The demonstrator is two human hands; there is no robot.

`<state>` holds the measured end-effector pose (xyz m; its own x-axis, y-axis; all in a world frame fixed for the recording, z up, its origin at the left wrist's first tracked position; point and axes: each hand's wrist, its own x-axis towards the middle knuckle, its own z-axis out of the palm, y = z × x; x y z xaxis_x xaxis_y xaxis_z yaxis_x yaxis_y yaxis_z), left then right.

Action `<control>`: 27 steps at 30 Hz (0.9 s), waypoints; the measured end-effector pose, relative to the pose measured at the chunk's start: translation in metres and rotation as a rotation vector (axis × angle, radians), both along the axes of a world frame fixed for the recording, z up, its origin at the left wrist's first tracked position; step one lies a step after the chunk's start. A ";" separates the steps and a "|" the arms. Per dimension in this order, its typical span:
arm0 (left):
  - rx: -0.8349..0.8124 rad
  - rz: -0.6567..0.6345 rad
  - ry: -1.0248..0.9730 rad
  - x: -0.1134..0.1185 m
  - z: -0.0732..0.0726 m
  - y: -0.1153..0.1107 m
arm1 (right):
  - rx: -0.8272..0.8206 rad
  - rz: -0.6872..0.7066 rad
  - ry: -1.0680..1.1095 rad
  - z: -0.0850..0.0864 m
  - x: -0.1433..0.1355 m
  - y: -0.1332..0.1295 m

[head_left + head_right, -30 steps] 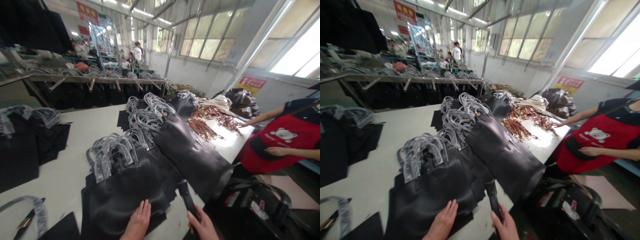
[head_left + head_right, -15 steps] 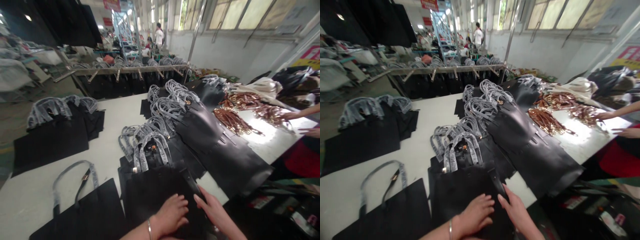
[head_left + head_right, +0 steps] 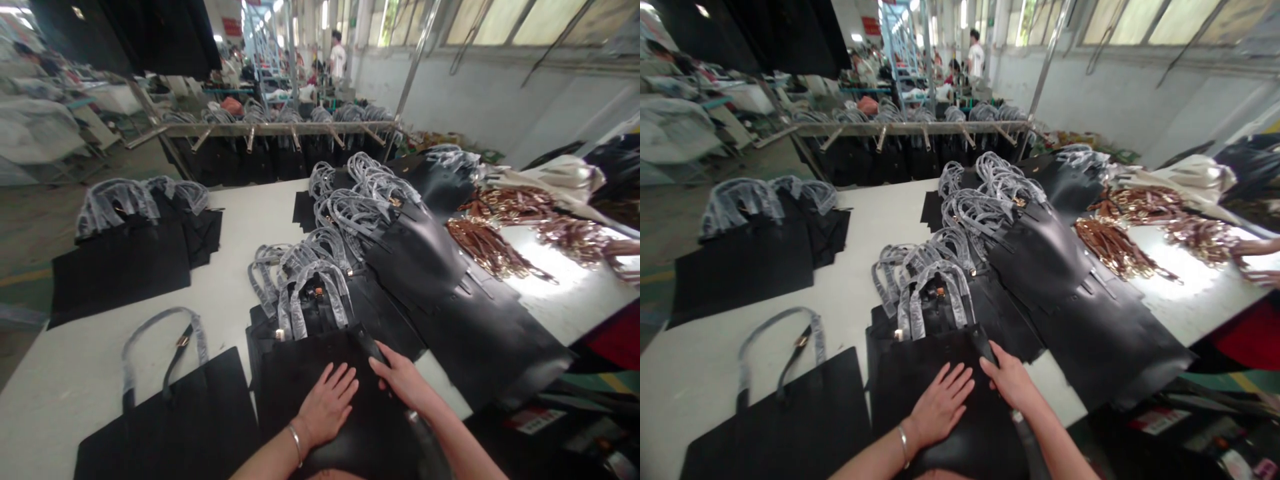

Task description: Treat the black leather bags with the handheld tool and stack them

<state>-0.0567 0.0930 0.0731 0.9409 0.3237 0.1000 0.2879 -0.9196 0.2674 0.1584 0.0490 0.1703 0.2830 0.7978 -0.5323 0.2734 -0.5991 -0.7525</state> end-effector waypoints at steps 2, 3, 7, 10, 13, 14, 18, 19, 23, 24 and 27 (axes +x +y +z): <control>-0.008 0.002 -0.001 0.000 0.000 0.000 | -0.023 0.005 -0.001 0.001 -0.001 0.001; -0.013 0.002 -0.002 -0.001 0.000 0.000 | -0.033 0.001 -0.006 0.002 -0.002 0.002; -0.020 0.005 -0.007 -0.001 0.001 0.001 | -0.002 -0.088 -0.084 0.003 -0.004 0.014; -0.029 0.005 -0.027 -0.003 0.001 0.001 | 0.022 -0.163 -0.124 0.009 0.001 0.018; -0.039 -0.009 -0.064 -0.005 -0.001 0.002 | -0.009 -0.127 -0.085 0.015 0.003 0.004; -0.043 -0.016 -0.080 -0.006 -0.002 0.001 | -0.020 -0.091 -0.072 0.015 0.000 -0.002; -0.076 -0.040 -0.130 -0.006 -0.010 0.000 | -0.031 0.111 -0.048 0.004 -0.026 -0.017; -0.087 -0.043 -0.130 -0.005 -0.011 -0.001 | -0.025 0.152 -0.046 -0.001 -0.033 -0.016; -0.107 -0.040 -0.112 -0.003 -0.017 -0.003 | 0.023 0.214 -0.083 -0.016 -0.058 0.010; -0.104 -0.038 -0.113 -0.002 -0.018 -0.003 | 0.044 0.216 -0.103 -0.017 -0.062 0.018; -0.106 -0.041 -0.112 -0.002 -0.024 -0.004 | 0.101 0.241 -0.140 -0.015 -0.071 0.031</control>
